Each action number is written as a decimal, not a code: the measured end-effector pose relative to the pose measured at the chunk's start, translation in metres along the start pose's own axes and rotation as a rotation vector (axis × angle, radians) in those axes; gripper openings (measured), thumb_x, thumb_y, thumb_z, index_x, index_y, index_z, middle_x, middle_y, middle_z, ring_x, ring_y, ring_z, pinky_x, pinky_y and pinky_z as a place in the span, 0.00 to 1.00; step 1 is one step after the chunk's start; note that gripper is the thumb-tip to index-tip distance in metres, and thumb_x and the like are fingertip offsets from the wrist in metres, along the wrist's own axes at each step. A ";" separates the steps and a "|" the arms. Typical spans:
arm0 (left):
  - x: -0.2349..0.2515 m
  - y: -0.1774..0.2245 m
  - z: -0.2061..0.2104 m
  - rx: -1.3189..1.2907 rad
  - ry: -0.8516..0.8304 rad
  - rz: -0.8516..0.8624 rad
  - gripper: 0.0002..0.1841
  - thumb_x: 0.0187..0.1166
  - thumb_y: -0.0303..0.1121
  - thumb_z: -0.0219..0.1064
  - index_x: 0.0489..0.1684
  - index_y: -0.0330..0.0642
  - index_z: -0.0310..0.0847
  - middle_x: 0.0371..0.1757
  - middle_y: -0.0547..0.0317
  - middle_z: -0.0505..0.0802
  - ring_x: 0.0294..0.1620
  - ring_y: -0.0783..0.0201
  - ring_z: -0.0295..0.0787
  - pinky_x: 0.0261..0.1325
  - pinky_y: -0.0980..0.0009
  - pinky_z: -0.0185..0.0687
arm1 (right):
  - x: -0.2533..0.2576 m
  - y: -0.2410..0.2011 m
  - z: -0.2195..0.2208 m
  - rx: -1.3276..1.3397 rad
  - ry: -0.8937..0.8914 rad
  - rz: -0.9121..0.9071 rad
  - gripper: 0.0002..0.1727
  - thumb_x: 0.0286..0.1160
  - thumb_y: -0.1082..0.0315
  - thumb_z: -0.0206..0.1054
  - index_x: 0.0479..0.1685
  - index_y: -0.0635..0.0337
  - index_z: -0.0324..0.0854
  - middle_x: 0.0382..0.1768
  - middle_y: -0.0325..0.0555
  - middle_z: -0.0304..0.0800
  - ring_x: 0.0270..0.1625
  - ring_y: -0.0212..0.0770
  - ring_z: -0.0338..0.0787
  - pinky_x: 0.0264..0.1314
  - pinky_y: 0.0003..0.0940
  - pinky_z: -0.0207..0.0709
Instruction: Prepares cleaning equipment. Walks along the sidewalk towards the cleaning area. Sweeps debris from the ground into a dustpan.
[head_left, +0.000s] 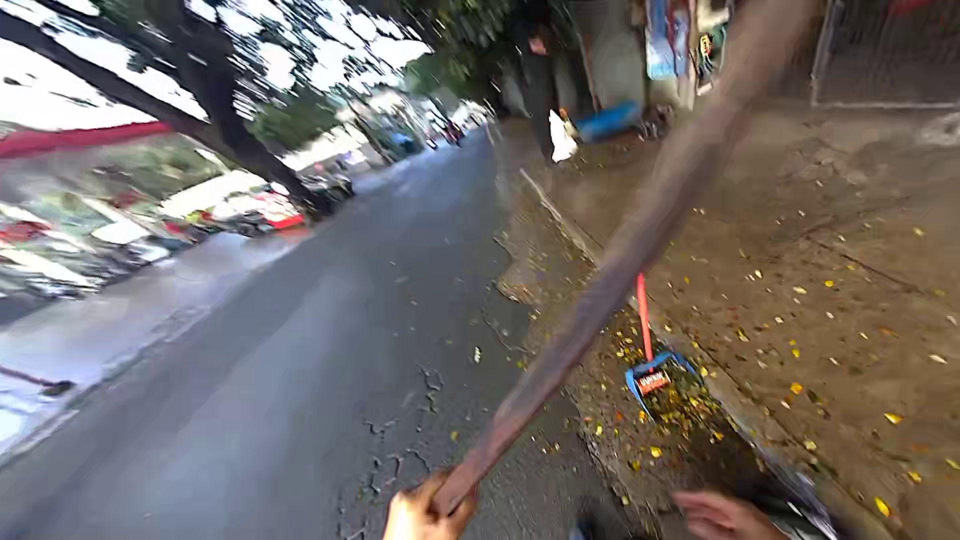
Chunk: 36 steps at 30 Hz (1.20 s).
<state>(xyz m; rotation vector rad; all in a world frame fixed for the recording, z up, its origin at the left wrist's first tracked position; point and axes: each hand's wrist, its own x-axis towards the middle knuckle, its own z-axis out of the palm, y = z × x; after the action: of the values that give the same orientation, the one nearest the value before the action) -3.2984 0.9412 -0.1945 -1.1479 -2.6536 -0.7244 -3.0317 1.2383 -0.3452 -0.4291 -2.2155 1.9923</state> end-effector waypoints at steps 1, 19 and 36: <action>0.021 -0.005 0.029 0.022 -0.109 0.052 0.17 0.66 0.38 0.71 0.32 0.28 0.90 0.23 0.40 0.91 0.23 0.46 0.90 0.31 0.43 0.83 | 0.021 -0.050 0.030 -0.099 -0.026 -0.205 0.17 0.79 0.69 0.71 0.64 0.63 0.89 0.65 0.54 0.91 0.68 0.45 0.90 0.75 0.43 0.81; 0.406 -0.137 0.230 -0.436 -1.042 0.313 0.25 0.80 0.37 0.69 0.74 0.35 0.77 0.71 0.39 0.85 0.65 0.46 0.86 0.65 0.45 0.82 | 0.146 -0.158 0.025 -0.715 0.013 1.294 0.22 0.79 0.57 0.71 0.71 0.50 0.82 0.49 0.60 0.92 0.54 0.66 0.90 0.53 0.69 0.80; 0.651 -0.039 0.455 -0.512 -0.854 -0.098 0.58 0.70 0.27 0.79 0.97 0.46 0.32 0.93 0.35 0.55 0.90 0.38 0.55 0.85 0.43 0.58 | 0.139 -0.014 0.030 -0.118 0.463 1.714 0.27 0.85 0.60 0.64 0.84 0.45 0.74 0.69 0.68 0.85 0.71 0.75 0.82 0.69 0.78 0.69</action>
<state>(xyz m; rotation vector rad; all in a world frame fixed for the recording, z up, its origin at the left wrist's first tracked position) -3.7576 1.5595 -0.3904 -1.7881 -3.3265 -1.1965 -3.1739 1.2492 -0.3478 -3.0837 -1.4969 1.5829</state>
